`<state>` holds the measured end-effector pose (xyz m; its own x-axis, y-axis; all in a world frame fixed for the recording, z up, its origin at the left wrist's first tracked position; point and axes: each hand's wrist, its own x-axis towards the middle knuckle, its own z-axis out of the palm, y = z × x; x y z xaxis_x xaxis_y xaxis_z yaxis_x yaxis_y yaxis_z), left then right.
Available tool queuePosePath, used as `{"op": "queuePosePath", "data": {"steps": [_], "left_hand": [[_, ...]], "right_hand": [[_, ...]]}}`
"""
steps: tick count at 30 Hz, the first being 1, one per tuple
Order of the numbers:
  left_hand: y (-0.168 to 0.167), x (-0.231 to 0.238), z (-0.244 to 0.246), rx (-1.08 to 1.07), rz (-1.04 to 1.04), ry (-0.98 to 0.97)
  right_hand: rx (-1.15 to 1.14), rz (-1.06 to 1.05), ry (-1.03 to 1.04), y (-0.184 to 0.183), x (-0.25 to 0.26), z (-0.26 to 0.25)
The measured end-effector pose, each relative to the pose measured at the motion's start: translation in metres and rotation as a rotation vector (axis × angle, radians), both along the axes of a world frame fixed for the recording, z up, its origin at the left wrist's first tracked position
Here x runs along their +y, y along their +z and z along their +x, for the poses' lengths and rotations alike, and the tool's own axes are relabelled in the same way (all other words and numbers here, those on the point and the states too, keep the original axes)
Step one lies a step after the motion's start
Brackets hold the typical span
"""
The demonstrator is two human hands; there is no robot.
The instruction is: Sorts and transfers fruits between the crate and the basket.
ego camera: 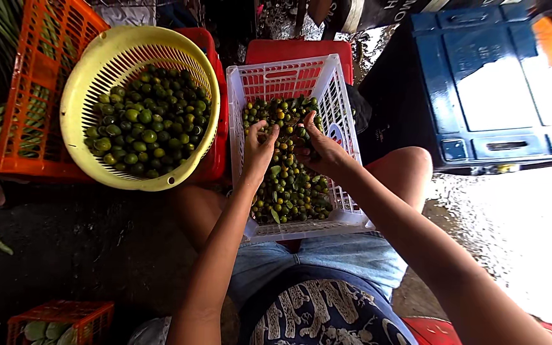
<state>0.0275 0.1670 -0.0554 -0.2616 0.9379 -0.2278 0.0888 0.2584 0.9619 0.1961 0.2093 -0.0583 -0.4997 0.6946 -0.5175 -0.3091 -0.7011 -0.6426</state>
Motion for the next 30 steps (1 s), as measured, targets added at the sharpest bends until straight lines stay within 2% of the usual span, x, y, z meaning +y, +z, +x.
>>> {"op": "queuePosePath", "data": {"steps": [2,5,9,14,16,19,20,22,24,25,27,28,30], "left_hand": [[0.001,0.000,0.000,0.012,0.025,0.016],[0.006,0.000,0.001,0.011,0.142,-0.081],[0.003,0.000,0.001,0.048,0.208,-0.120],[0.001,0.001,-0.005,-0.002,0.025,0.142],[0.003,0.000,-0.007,-0.134,-0.028,0.174],[0.006,0.003,-0.011,-0.569,-0.175,0.152],[0.008,0.004,-0.012,-0.718,-0.225,0.152],[0.015,0.000,-0.013,-0.906,-0.320,0.137],[0.027,-0.019,-0.006,-0.912,-0.348,0.065],[0.035,-0.029,-0.001,-0.878,-0.282,0.037],[0.043,-0.050,0.007,-0.851,0.005,0.026],[0.048,-0.056,0.007,-0.846,0.126,0.038],[0.059,-0.057,0.002,-0.814,0.305,0.078]], "right_hand": [[0.002,-0.010,0.006,0.000,0.000,0.000],[-0.001,-0.012,0.040,-0.001,-0.001,0.000],[0.041,-0.038,0.155,0.004,-0.002,0.002],[0.134,-0.049,0.133,0.003,-0.002,0.003],[0.215,-0.061,0.019,0.001,-0.001,0.007],[0.411,-0.107,-0.074,0.004,0.004,0.014],[0.366,-0.042,-0.088,0.009,0.003,0.012],[0.088,0.226,-0.149,0.028,-0.006,-0.004],[-0.242,0.699,-0.125,0.050,-0.026,-0.027],[-0.408,1.008,-0.085,0.053,-0.032,-0.039],[-0.768,1.590,-0.026,0.050,-0.039,-0.061],[-0.881,1.750,-0.016,0.050,-0.039,-0.070],[-0.980,1.890,-0.030,0.061,-0.035,-0.084]]}}
